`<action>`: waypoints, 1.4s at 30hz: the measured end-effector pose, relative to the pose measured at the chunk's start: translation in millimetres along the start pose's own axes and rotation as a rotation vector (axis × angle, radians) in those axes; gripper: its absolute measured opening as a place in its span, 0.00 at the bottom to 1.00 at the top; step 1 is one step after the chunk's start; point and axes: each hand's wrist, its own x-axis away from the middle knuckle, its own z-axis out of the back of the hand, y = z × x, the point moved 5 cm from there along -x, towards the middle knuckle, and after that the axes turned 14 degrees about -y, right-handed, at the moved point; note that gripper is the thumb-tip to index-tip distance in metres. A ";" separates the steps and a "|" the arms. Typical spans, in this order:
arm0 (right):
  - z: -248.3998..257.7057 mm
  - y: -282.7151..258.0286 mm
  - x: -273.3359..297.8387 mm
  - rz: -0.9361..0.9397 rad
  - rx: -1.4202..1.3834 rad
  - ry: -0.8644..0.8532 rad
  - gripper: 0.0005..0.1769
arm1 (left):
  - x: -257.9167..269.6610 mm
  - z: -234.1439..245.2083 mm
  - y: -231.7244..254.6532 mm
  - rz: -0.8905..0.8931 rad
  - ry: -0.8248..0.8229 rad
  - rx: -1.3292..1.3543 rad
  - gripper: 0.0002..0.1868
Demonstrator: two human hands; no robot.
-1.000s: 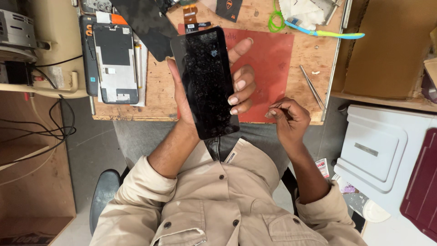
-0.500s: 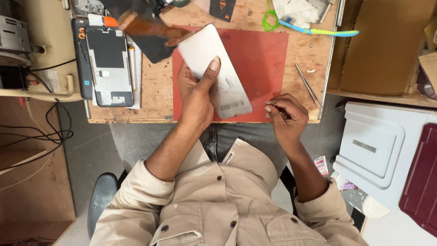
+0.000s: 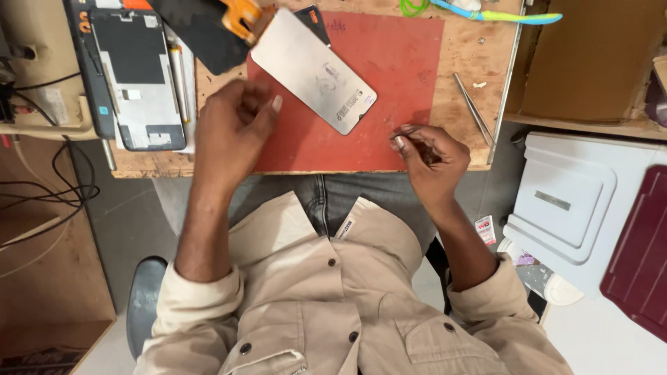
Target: The person uses a small metal tool to scrape adhesive residue from the surface of a white rectangular electronic component. They then peel off a yellow protective film from a flexible ribbon cable attached to the component. Finally, the person picks up a black smartphone screen assembly and places it on the workbench.
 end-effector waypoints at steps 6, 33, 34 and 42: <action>-6.2 -14.3 -22.8 0.027 0.200 -0.047 0.07 | 21.1 -17.9 23.7 -0.425 0.146 -0.468 0.15; -22.9 -14.0 -42.7 0.145 0.321 -0.140 0.07 | -5.9 -77.3 13.5 -0.552 -0.096 -0.724 0.32; -22.6 -14.1 -42.1 0.139 0.342 -0.143 0.07 | -6.1 -77.1 13.5 -0.552 -0.096 -0.725 0.32; -20.7 -15.0 -42.5 0.146 0.343 -0.115 0.07 | -6.4 -77.9 13.5 -0.551 -0.091 -0.736 0.33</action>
